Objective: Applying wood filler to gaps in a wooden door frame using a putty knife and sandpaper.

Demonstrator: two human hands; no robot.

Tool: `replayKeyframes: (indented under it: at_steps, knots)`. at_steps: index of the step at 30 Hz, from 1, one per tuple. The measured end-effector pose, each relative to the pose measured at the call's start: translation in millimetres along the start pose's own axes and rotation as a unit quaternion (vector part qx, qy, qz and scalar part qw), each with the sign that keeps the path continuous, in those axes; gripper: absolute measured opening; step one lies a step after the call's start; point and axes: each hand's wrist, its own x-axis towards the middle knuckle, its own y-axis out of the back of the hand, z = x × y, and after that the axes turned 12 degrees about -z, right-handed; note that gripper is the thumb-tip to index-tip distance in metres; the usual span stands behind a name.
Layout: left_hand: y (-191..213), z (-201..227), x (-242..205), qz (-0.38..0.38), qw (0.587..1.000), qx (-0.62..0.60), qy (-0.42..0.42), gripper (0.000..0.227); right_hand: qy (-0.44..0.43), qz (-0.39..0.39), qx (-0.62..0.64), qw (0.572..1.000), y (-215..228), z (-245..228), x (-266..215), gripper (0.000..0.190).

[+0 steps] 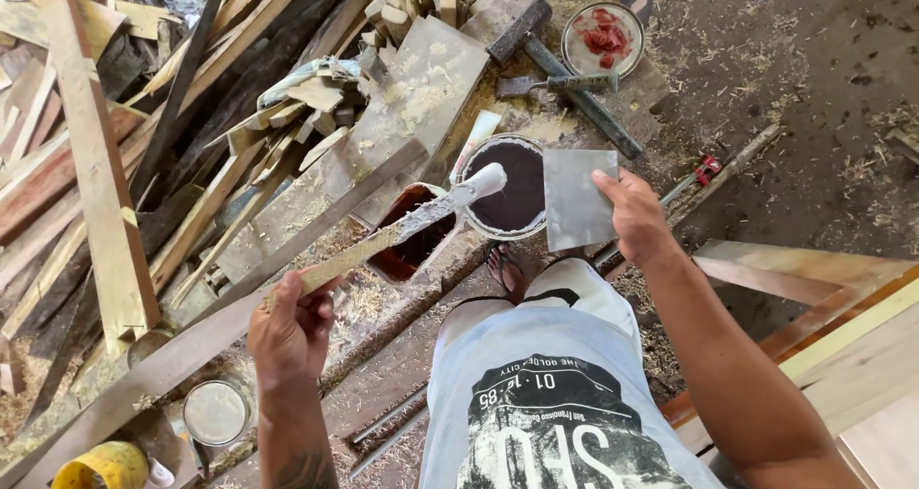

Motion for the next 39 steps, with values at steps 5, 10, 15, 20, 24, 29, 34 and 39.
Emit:
replayKeyframes:
  at_steps: [5, 10, 15, 20, 24, 29, 34, 39]
  knots:
    - [-2.6, 9.3, -3.5, 0.008, 1.000, -0.014, -0.006, 0.039, 0.015, -0.012, -0.017, 1.000, 8.8, 15.7, 20.7, 0.030]
    - [-8.1, 20.1, -10.7, 0.029, 1.000, -0.006, -0.002, 0.038, 0.032, -0.056, 0.001, 0.998, 6.7, 24.8, 38.4, 0.034]
    - [-16.1, 22.8, -17.8, -0.009, 1.000, 0.012, -0.023, 0.037, -0.019, -0.053, 0.054, 0.997, -37.6, -1.4, 28.0, 0.039]
    - [-21.4, 7.2, -14.6, -0.046, 0.999, 0.024, -0.011, 0.034, -0.053, -0.030, 0.089, 0.994, -55.7, -13.8, 8.0, 0.042]
    - [-19.0, 3.9, -13.3, -0.076, 0.996, 0.037, 0.002, 0.032, -0.064, -0.061, 0.105, 0.991, -54.4, -27.7, -10.9, 0.041]
    - [-6.6, 29.2, -18.0, -0.179, 0.983, 0.025, 0.033, 0.032, -0.049, -0.081, 0.085, 0.992, -40.6, -19.1, -19.4, 0.040]
    - [-43.9, 61.4, -16.9, -0.245, 0.900, 0.222, 0.284, 0.042, -0.009, -0.130, 0.074, 0.989, -37.9, -10.8, -22.3, 0.040]
    - [-74.1, 41.9, -34.1, -0.296, 0.744, 0.517, 0.302, 0.036, -0.019, -0.102, 0.072, 0.992, -46.7, -18.7, -30.6, 0.040]
